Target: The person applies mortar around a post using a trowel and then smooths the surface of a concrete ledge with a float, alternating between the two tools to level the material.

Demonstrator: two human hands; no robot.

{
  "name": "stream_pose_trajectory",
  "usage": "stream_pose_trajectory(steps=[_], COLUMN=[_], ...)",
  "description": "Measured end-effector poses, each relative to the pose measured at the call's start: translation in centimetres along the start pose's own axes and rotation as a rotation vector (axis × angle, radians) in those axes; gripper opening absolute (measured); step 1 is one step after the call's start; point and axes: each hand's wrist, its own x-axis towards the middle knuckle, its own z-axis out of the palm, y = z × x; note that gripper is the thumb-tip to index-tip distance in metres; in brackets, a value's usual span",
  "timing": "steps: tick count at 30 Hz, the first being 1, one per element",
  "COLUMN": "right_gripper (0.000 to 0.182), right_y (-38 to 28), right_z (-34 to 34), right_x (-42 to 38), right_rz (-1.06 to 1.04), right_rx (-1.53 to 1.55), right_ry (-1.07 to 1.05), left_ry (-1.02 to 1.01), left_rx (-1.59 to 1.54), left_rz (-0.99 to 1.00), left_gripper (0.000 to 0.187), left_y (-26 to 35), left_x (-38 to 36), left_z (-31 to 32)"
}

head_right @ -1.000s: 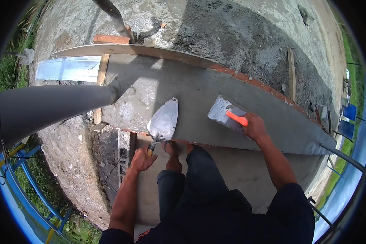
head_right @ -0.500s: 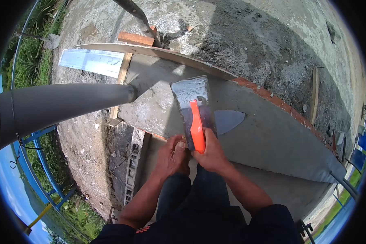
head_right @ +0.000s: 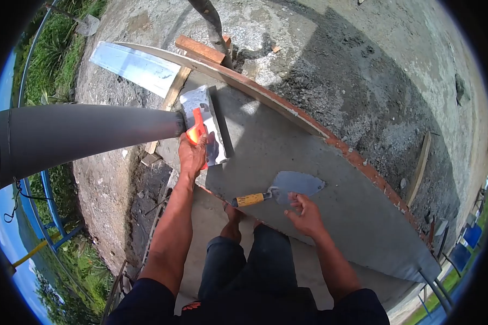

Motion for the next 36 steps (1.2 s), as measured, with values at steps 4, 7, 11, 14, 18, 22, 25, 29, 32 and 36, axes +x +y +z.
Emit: stream_pose_trajectory(steps=[4,7,11,14,18,22,25,29,32,36], right_gripper=[0.047,0.045,0.045,0.045,0.045,0.040,0.035,0.030,0.032,0.043], right_y=[-1.8,-3.3,-3.4,-2.8,-1.5,-1.5,-4.0,-7.5,-9.4,-11.1], right_z=[-1.8,-2.0,-1.9,-2.0,-2.8,-4.0,-5.6,-7.9,-9.3,-9.8], right_x=[0.3,1.3,1.5,0.9,0.5,0.8,1.6,3.9,6.5,10.4], right_rz=[-0.045,-0.145,-0.137,-0.151,-0.095,-0.123,-0.301,-0.515,-0.683,-0.728], right_rx=[-0.113,-0.018,-0.056,-0.161,-0.212,-0.211,-0.176,-0.336,-0.514,-0.718], right_ry=[0.070,0.171,0.120,0.052,0.024,0.100,0.246,0.395,0.508,0.537], left_ry=[0.157,0.250,0.240,0.314,0.311,0.328,0.369,0.386,0.394,0.367], left_rx=[-0.196,-0.342,-0.532,-0.418,-0.433,-0.403,-0.417,-0.428,-0.402,-0.403], left_rz=[-0.120,-0.283,-0.478,-0.414,-0.468,-0.484,-0.449,-0.443,-0.464,-0.523], left_gripper=[0.041,0.051,0.068,0.062,0.067,0.064,0.060,0.059,0.055,0.050], left_y=[1.1,2.9,7.6,5.4,6.2,5.9,5.8,5.8,5.2,6.1], left_x=[2.2,4.3,5.3,7.8,8.2,8.0,8.6,8.5,8.9,8.9], left_z=[4.8,7.4,7.9,10.8,11.5,11.9,12.0,12.2,12.4,11.7])
